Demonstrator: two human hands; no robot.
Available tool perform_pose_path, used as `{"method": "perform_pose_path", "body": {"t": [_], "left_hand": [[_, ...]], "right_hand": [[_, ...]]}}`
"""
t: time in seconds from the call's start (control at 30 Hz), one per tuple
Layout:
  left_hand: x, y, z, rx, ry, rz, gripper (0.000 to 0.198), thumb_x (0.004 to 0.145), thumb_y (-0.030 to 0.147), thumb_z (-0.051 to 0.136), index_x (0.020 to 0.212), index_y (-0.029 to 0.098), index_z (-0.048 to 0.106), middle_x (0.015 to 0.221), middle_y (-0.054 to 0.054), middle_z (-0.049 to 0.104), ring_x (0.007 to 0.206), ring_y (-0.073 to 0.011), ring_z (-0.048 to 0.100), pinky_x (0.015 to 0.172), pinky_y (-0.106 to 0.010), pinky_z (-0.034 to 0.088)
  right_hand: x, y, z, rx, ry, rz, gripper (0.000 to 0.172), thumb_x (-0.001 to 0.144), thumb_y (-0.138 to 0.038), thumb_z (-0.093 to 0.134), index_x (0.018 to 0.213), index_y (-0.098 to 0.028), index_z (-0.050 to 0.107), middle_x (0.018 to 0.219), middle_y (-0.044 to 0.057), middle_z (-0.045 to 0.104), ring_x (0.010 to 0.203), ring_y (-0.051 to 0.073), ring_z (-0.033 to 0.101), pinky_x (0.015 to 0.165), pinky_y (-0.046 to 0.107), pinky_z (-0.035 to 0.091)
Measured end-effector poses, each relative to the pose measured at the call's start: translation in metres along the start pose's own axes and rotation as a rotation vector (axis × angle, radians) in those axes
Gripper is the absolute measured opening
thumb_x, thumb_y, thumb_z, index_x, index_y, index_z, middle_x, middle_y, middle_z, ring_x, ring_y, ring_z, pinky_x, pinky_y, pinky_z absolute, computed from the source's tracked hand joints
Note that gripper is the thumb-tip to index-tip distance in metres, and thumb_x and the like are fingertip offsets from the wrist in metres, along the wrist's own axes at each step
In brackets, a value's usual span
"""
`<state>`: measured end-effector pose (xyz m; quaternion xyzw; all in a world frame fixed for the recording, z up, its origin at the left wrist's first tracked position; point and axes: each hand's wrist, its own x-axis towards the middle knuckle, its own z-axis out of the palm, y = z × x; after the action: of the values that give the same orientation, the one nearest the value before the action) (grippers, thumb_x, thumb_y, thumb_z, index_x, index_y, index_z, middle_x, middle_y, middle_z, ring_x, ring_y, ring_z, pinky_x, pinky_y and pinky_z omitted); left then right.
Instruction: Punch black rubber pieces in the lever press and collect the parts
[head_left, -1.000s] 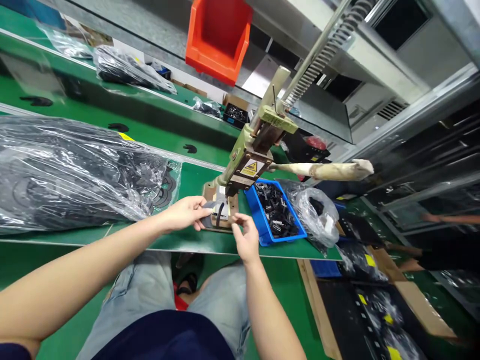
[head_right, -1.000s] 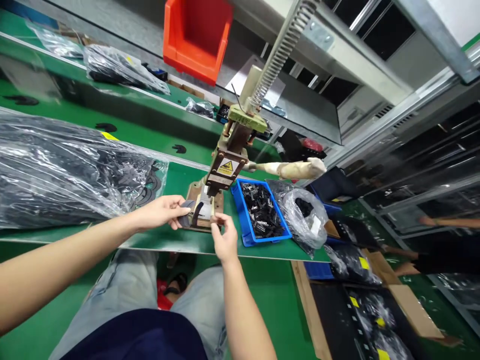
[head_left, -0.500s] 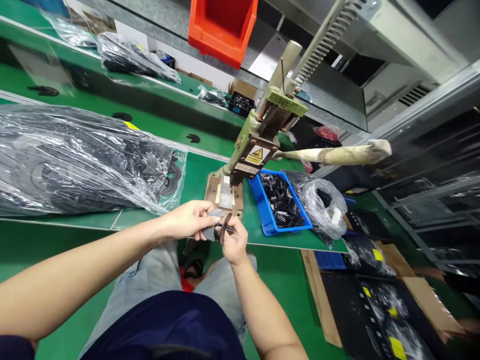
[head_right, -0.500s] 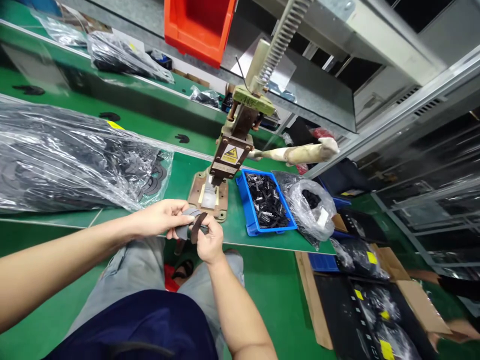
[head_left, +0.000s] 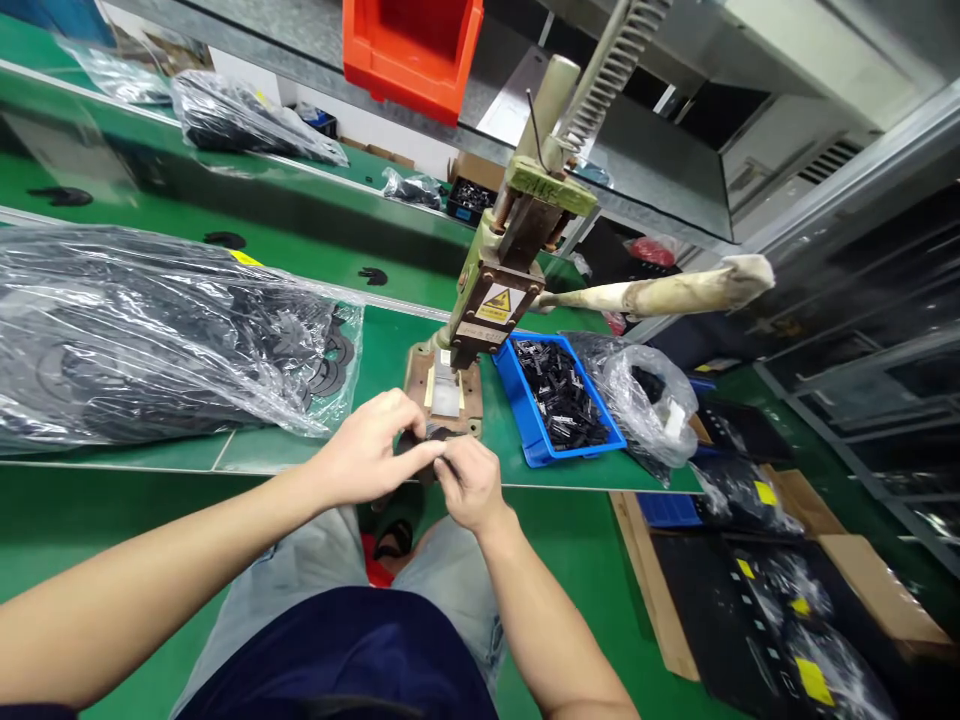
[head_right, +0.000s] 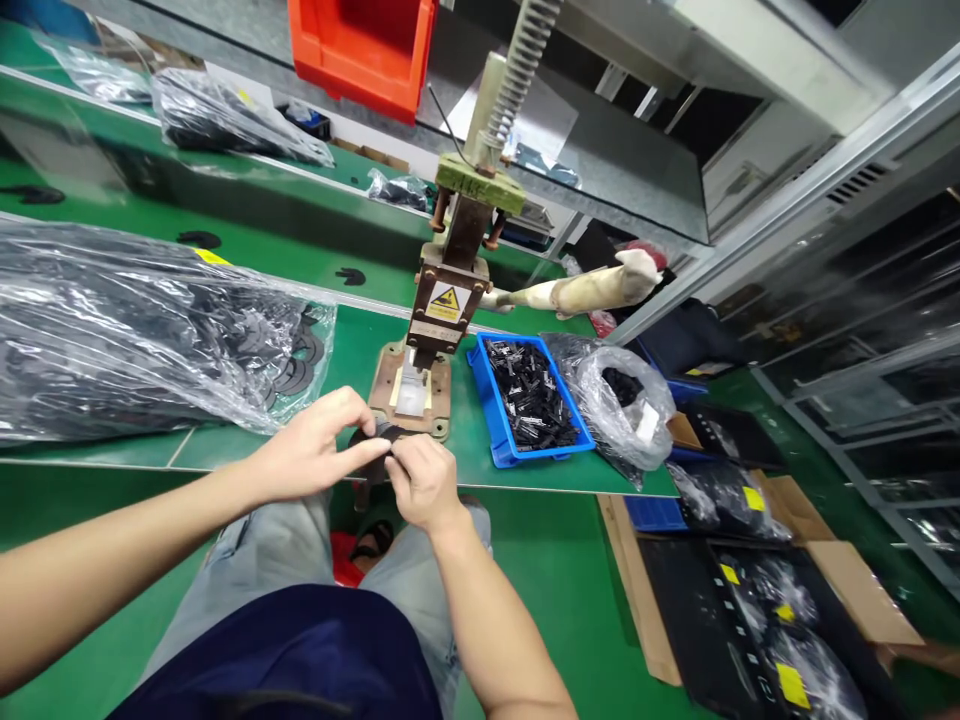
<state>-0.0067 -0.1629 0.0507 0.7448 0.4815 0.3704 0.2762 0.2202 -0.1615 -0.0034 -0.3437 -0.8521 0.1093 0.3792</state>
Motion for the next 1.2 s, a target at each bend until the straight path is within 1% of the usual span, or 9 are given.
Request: {"method": "perform_pose_path", "body": {"t": [0.1, 0.2, 0.3, 0.47, 0.8, 0.97, 1.03, 1.13, 1.2], "left_hand": [[0.001, 0.001, 0.008, 0.035, -0.06, 0.047, 0.038, 0.099, 0.048, 0.063, 0.071, 0.023, 0.056, 0.08, -0.004, 0.059, 0.085, -0.023, 0.055, 0.083, -0.037, 0.047], [0.005, -0.01, 0.02, -0.167, -0.153, -0.099, 0.047, 0.1, 0.052, 0.059, 0.066, 0.022, 0.047, 0.074, 0.0, 0.052, 0.075, -0.0182, 0.052, 0.072, -0.032, 0.044], [0.006, -0.018, 0.027, -0.42, -0.275, -0.243, 0.052, 0.098, 0.063, 0.057, 0.067, 0.022, 0.047, 0.071, 0.002, 0.049, 0.066, -0.0149, 0.049, 0.062, -0.029, 0.041], [-0.001, -0.008, 0.023, -0.361, -0.145, -0.172, 0.047, 0.1, 0.054, 0.062, 0.069, 0.02, 0.052, 0.078, 0.002, 0.049, 0.071, -0.0134, 0.049, 0.067, -0.027, 0.041], [0.004, 0.007, 0.015, -0.144, -0.144, -0.125, 0.047, 0.1, 0.05, 0.062, 0.066, 0.021, 0.047, 0.073, 0.002, 0.048, 0.071, -0.015, 0.048, 0.068, -0.029, 0.04], [0.007, 0.002, 0.014, -0.396, -0.3, -0.242, 0.052, 0.099, 0.058, 0.063, 0.066, 0.021, 0.048, 0.07, 0.003, 0.048, 0.063, -0.0128, 0.046, 0.06, -0.027, 0.036], [0.005, -0.004, 0.017, -0.502, -0.289, -0.288, 0.051, 0.095, 0.06, 0.069, 0.069, 0.021, 0.048, 0.069, 0.004, 0.046, 0.062, -0.0118, 0.044, 0.058, -0.025, 0.036], [0.0, -0.009, 0.021, -0.636, -0.224, -0.323, 0.043, 0.087, 0.056, 0.082, 0.086, 0.022, 0.056, 0.076, 0.005, 0.054, 0.067, -0.012, 0.05, 0.061, -0.023, 0.042], [-0.003, -0.008, 0.023, -0.73, -0.301, -0.343, 0.041, 0.088, 0.057, 0.081, 0.098, 0.021, 0.063, 0.084, 0.002, 0.061, 0.072, -0.0134, 0.056, 0.062, -0.024, 0.048]], "right_hand": [[-0.001, 0.002, 0.002, -0.071, 0.008, -0.057, 0.012, 0.102, -0.024, 0.057, 0.095, -0.021, 0.065, 0.081, 0.005, 0.069, 0.075, 0.018, 0.061, 0.071, 0.035, 0.05], [-0.003, 0.001, 0.003, -0.071, 0.015, -0.101, 0.009, 0.102, -0.023, 0.058, 0.098, -0.02, 0.065, 0.078, 0.005, 0.068, 0.071, 0.018, 0.06, 0.068, 0.034, 0.049], [-0.005, -0.003, 0.001, -0.008, 0.057, -0.085, 0.007, 0.102, -0.022, 0.058, 0.104, -0.02, 0.065, 0.081, 0.005, 0.07, 0.072, 0.017, 0.062, 0.068, 0.034, 0.051], [-0.007, -0.009, -0.004, 0.09, 0.119, -0.005, 0.005, 0.102, -0.023, 0.061, 0.104, -0.021, 0.065, 0.087, 0.005, 0.074, 0.076, 0.016, 0.067, 0.071, 0.032, 0.056], [-0.002, -0.008, -0.009, -0.115, 0.069, -0.127, 0.008, 0.101, -0.024, 0.06, 0.095, -0.02, 0.063, 0.079, 0.005, 0.072, 0.071, 0.017, 0.063, 0.068, 0.033, 0.051], [-0.005, -0.013, -0.012, -0.036, 0.122, -0.125, 0.005, 0.1, -0.024, 0.061, 0.101, -0.021, 0.065, 0.081, 0.005, 0.074, 0.072, 0.017, 0.066, 0.069, 0.034, 0.055], [-0.008, -0.013, -0.013, 0.017, 0.129, -0.094, 0.007, 0.101, -0.025, 0.06, 0.105, -0.021, 0.066, 0.085, 0.007, 0.076, 0.075, 0.018, 0.069, 0.072, 0.035, 0.058], [-0.01, -0.011, -0.017, 0.109, 0.135, -0.07, 0.01, 0.101, -0.025, 0.062, 0.109, -0.021, 0.067, 0.091, 0.008, 0.078, 0.081, 0.019, 0.072, 0.076, 0.035, 0.06], [-0.011, -0.011, -0.022, 0.182, 0.096, -0.039, 0.012, 0.102, -0.028, 0.062, 0.109, -0.021, 0.069, 0.093, 0.009, 0.079, 0.083, 0.019, 0.072, 0.078, 0.035, 0.061]]}}
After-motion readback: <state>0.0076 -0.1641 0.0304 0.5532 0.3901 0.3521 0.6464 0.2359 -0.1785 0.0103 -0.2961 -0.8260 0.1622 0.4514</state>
